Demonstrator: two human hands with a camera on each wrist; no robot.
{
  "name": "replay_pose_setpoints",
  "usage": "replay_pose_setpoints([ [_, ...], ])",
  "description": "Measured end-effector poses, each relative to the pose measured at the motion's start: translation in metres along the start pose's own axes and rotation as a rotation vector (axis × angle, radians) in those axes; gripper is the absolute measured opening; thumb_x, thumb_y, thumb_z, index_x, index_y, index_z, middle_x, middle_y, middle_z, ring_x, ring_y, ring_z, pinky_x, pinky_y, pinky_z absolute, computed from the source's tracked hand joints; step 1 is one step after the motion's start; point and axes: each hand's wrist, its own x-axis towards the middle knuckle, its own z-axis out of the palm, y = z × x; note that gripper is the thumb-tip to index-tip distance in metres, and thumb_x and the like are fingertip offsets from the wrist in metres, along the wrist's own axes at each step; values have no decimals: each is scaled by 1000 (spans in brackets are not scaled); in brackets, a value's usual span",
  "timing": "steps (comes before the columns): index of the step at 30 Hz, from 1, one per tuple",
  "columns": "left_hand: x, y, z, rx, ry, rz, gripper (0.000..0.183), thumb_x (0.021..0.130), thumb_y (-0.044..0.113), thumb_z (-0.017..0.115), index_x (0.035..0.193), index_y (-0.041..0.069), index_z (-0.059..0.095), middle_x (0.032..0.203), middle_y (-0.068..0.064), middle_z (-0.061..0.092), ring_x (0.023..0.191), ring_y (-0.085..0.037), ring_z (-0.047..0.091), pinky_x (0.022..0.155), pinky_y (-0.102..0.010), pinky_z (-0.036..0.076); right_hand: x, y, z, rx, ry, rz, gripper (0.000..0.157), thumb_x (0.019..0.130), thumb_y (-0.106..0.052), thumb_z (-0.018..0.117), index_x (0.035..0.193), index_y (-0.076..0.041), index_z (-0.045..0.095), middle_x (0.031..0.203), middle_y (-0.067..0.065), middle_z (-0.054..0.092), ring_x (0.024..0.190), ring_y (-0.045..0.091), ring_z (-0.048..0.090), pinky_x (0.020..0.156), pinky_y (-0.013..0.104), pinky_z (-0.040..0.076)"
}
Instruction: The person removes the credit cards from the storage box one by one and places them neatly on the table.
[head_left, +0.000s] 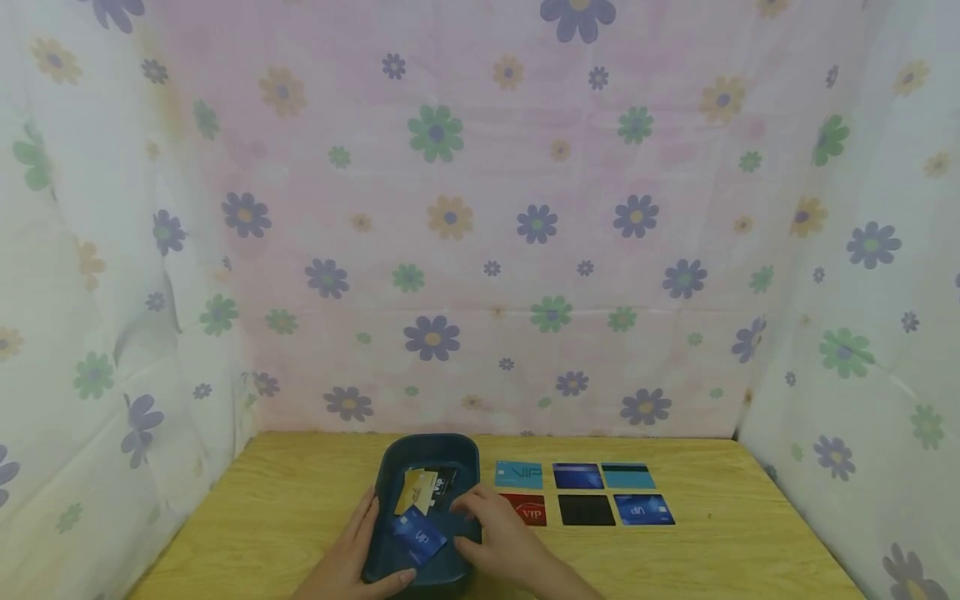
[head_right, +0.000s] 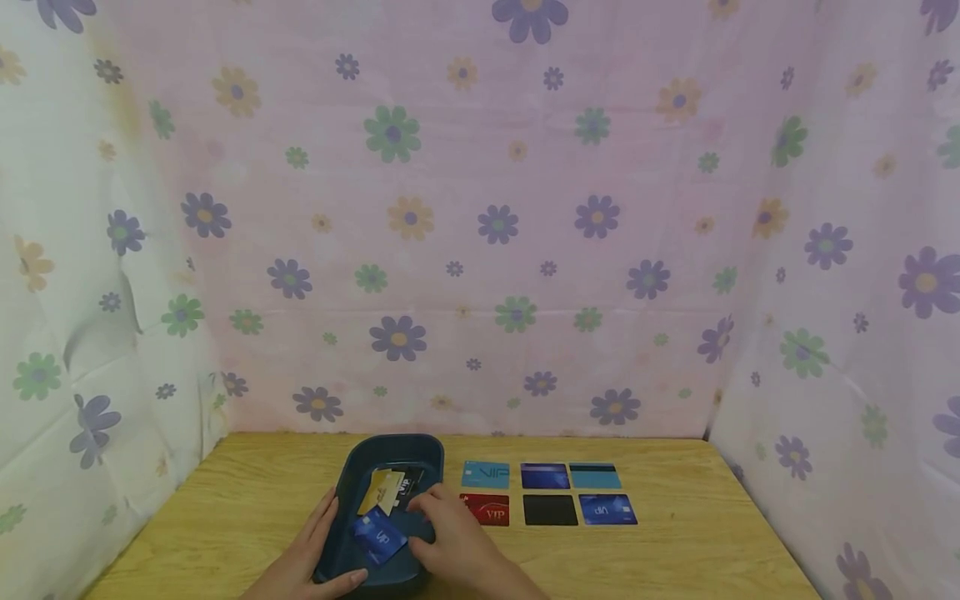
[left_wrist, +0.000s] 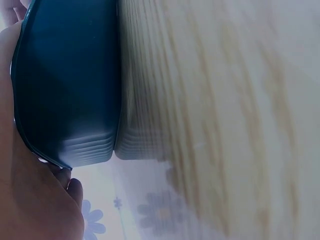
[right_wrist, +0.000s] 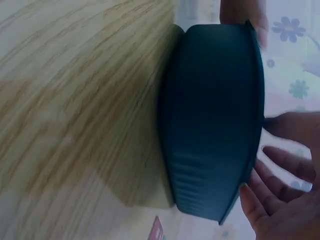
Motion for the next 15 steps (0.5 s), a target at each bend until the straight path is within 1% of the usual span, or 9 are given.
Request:
replay_pose_setpoints([
  [4, 0, 0, 0, 5, 1, 1, 116, 86, 60, 73, 163, -2, 13, 170, -22, 5, 145, -54, 30, 103, -72, 42, 7, -2, 8, -60, 32, 5, 27, 88, -11, 80, 114, -8, 71, 106, 0, 63, 89, 6, 57, 76, 22, 54],
  [6, 0, 0, 0, 9, 2, 3, 115, 86, 60, 73, 163, -2, 13, 170, -22, 5, 146, -54, 30, 104, -71, 42, 11, -3, 12, -96, 33, 16, 27, 88, -12, 80, 114, -8, 72, 104, -3, 63, 88, 2, 56, 76, 22, 54],
  [8, 0, 0, -1, 13, 2, 7, 115, 86, 60, 73, 162, -2, 13, 170, -22, 5, 146, -53, 30, 104, -71, 42, 14, -5, 15, -128, 25, 23, 26, 88, -12, 80, 114, -8, 73, 103, -5, 64, 86, 1, 56, 76, 21, 55],
  [12, -1, -1, -1, 18, 2, 20, 115, 87, 59, 73, 162, -3, 12, 170, -22, 5, 146, -53, 30, 104, -70, 42, 22, -11, 23, -194, 2, 6, 25, 89, -15, 79, 113, -9, 74, 101, -7, 64, 85, 0, 57, 74, 21, 55],
  [15, -1, -2, -1, 18, -2, 28, 115, 87, 58, 73, 162, -5, 12, 170, -23, 5, 146, -53, 30, 104, -69, 42, 28, -16, 28, -244, -19, 9, 26, 88, -17, 80, 112, -9, 74, 100, -5, 64, 86, 2, 58, 75, 24, 55],
])
